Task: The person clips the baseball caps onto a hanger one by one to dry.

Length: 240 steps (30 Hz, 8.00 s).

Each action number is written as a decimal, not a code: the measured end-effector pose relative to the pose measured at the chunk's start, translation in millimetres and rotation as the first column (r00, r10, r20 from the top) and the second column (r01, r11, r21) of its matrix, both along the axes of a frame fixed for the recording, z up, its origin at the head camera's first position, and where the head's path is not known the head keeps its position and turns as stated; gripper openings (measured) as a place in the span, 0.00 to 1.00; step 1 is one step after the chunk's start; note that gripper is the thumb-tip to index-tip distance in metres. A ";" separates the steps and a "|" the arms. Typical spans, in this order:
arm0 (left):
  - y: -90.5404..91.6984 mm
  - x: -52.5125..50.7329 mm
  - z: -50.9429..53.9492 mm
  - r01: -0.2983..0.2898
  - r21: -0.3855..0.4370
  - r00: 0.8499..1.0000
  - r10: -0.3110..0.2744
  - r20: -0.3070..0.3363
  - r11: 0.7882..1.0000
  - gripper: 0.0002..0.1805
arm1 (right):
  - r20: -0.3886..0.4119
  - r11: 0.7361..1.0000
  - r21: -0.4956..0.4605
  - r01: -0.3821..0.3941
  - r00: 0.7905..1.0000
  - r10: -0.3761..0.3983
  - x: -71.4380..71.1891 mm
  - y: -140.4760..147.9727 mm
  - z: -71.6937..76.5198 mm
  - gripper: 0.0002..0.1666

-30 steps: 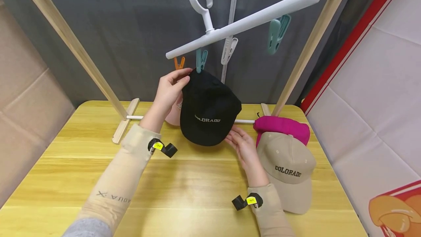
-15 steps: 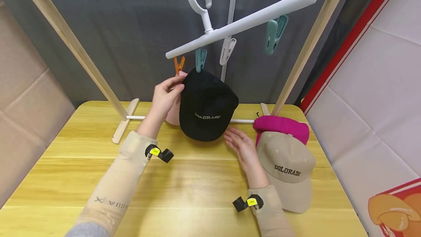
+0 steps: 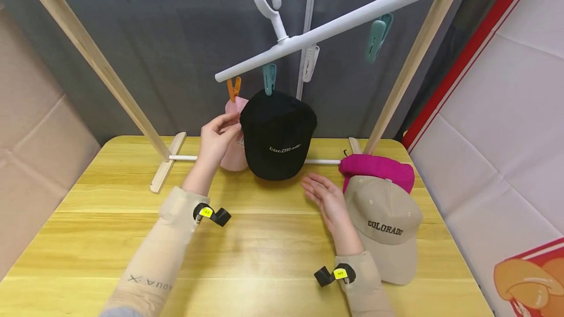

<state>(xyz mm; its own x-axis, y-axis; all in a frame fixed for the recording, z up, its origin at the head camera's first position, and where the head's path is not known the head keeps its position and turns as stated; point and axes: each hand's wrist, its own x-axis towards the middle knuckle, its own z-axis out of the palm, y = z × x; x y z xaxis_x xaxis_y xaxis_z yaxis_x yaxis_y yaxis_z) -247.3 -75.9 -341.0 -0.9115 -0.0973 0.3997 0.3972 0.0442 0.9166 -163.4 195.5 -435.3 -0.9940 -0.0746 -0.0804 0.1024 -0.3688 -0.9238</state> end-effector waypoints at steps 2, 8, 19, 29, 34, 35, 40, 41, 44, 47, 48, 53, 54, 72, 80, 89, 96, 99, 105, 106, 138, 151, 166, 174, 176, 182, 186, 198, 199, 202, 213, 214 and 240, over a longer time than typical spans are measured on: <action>-0.5 2.1 -3.4 -0.008 0.018 1.000 0.008 0.012 1.000 0.16 | -0.003 1.000 0.004 0.008 1.000 -0.008 0.9 0.9 0.4 0.26; -2.7 7.0 -13.2 -0.024 0.017 1.000 0.024 0.001 1.000 0.15 | -0.017 1.000 0.014 0.017 1.000 -0.017 3.6 4.1 2.5 0.22; 10.3 22.3 -27.7 0.030 0.012 0.999 -0.030 0.026 0.999 0.14 | -0.041 0.999 0.035 0.037 0.999 -0.036 9.3 12.1 4.7 0.16; 27.0 31.3 -43.0 0.152 0.002 0.988 -0.151 -0.015 0.988 0.10 | -0.102 0.998 0.047 0.048 0.994 -0.043 18.1 24.1 9.2 0.10; 38.2 37.7 -49.6 0.204 0.012 0.979 -0.204 -0.011 0.979 0.10 | -0.140 0.998 0.054 0.042 0.990 -0.034 22.3 32.6 13.1 0.10; 40.3 38.5 -51.1 0.210 0.017 0.978 -0.210 -0.008 0.978 0.10 | -0.142 0.997 0.057 0.043 0.989 -0.034 23.2 34.4 14.0 0.10; 48.7 42.7 -56.5 0.227 0.018 0.974 -0.227 0.010 0.974 0.10 | -0.160 0.998 0.051 0.048 0.986 -0.039 27.3 44.9 15.1 0.12; 50.2 43.2 -57.8 0.232 0.020 0.973 -0.232 0.011 0.972 0.11 | -0.164 0.998 0.048 0.052 0.985 -0.043 27.9 47.1 15.0 0.12; 55.1 46.2 -59.4 0.248 0.014 0.969 -0.248 0.014 0.969 0.11 | -0.183 0.998 0.027 0.058 0.982 -0.052 29.3 53.5 15.8 0.12; 60.1 55.5 -52.5 0.258 -0.011 0.966 -0.258 0.028 0.966 0.10 | -0.203 0.998 0.015 0.066 0.977 -0.062 30.8 59.8 18.5 0.12; 61.8 59.4 -49.2 0.261 -0.020 0.965 -0.260 0.035 0.965 0.09 | -0.212 0.998 0.017 0.068 0.975 -0.063 31.5 62.0 19.8 0.11; 71.0 71.4 -41.5 0.284 -0.029 0.957 -0.281 0.073 0.958 0.09 | -0.260 0.995 0.058 0.076 0.964 -0.059 36.9 74.2 28.7 0.12; 72.9 72.3 -41.6 0.291 -0.028 0.954 -0.288 0.085 0.956 0.09 | -0.269 0.994 0.066 0.083 0.961 -0.063 38.0 77.2 30.8 0.12; 104.7 62.3 -81.8 0.271 -0.129 0.926 -0.221 0.305 0.954 0.10 | -0.306 0.985 -0.030 0.168 0.937 -0.169 53.7 123.4 51.6 0.15; 116.7 66.1 -87.9 0.297 -0.129 0.898 -0.232 0.374 0.946 0.13 | -0.294 0.980 0.017 0.200 0.937 -0.186 58.2 137.6 52.8 0.16; 135.8 73.5 -96.2 0.339 -0.001 0.811 -0.292 0.507 0.941 0.15 | -0.263 0.970 0.106 0.220 0.947 -0.186 65.7 162.5 50.3 0.16; 142.1 76.0 -103.6 0.340 0.052 0.756 -0.305 0.579 0.939 0.16 | -0.223 0.976 0.103 0.189 0.961 -0.163 71.7 184.1 45.7 0.16; 144.2 77.6 -104.9 0.347 0.069 0.736 -0.317 0.598 0.935 0.16 | -0.191 0.973 0.148 0.179 0.970 -0.149 72.0 193.4 44.0 0.17; 151.1 80.8 -109.8 0.370 0.105 0.674 -0.344 0.654 0.923 0.18 | -0.100 0.935 0.335 0.116 0.991 -0.087 77.5 212.1 36.8 0.19; 152.3 81.2 -110.7 0.375 0.107 0.664 -0.347 0.663 0.921 0.18 | -0.082 0.926 0.365 0.099 0.994 -0.074 78.4 214.4 35.7 0.19; 173.7 89.8 -119.1 0.445 0.307 0.526 -0.523 0.671 0.841 0.31 | 0.282 0.757 0.623 -0.197 0.959 0.018 68.4 237.3 7.2 0.53; 178.7 93.1 -120.4 0.461 0.384 0.471 -0.587 0.658 0.800 0.36 | 0.412 0.733 0.614 -0.295 0.911 0.021 71.3 235.1 8.9 0.55; 179.6 91.8 -125.3 0.481 0.459 0.426 -0.657 0.622 0.747 0.38 | 0.462 0.714 0.616 -0.334 0.887 0.017 70.5 233.0 12.2 0.54; 179.2 91.8 -126.3 0.482 0.462 0.429 -0.661 0.616 0.744 0.37 | 0.464 0.709 0.627 -0.322 0.886 -0.008 68.4 230.3 12.6 0.54; 179.3 91.8 -126.3 0.480 0.462 0.429 -0.659 0.618 0.746 0.38 | 0.467 0.698 0.635 -0.330 0.884 -0.007 68.0 229.8 12.9 0.55; 179.1 91.3 -127.2 0.467 0.465 0.423 -0.652 0.629 0.752 0.33 | 0.479 0.669 0.656 -0.350 0.878 -0.011 68.5 227.4 13.8 0.56; 178.8 91.3 -128.8 0.472 0.459 0.420 -0.650 0.633 0.753 0.23 | 0.489 0.655 0.660 -0.369 0.872 0.000 68.0 226.3 14.3 0.56; 178.8 91.8 -127.0 0.460 0.456 0.438 -0.641 0.630 0.762 0.21 | 0.464 0.614 0.682 -0.398 0.884 0.058 66.8 225.9 13.3 0.52; 178.7 92.0 -127.1 0.456 0.456 0.440 -0.639 0.631 0.764 0.21 | 0.463 0.614 0.681 -0.400 0.884 0.062 66.9 225.7 13.5 0.53; 178.5 92.4 -127.3 0.449 0.453 0.448 -0.632 0.633 0.771 0.21 | 0.465 0.612 0.682 -0.400 0.883 0.059 67.9 224.2 15.0 0.55; 176.6 92.8 -127.2 0.408 0.476 0.469 -0.626 0.624 0.779 0.17 | 0.428 0.616 0.701 -0.359 0.903 0.039 69.2 216.6 23.2 0.56; 176.4 92.6 -127.1 0.404 0.481 0.470 -0.628 0.620 0.778 0.17 | 0.421 0.616 0.704 -0.354 0.906 0.040 69.4 216.2 23.9 0.55; 169.0 85.3 -120.7 0.382 0.426 0.570 -0.572 0.590 0.820 0.14 | 0.160 0.560 0.813 -0.161 0.986 0.050 69.1 197.0 30.0 0.41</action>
<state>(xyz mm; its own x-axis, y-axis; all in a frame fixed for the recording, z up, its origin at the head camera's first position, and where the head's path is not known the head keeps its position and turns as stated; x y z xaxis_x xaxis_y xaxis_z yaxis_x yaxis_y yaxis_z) -162.0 93.1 -461.7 -0.8472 0.4346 -0.3056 -0.4240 -0.2066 0.8818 -94.3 392.5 -405.3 -0.9640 -0.0254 -0.2648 0.2053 0.5622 -0.8011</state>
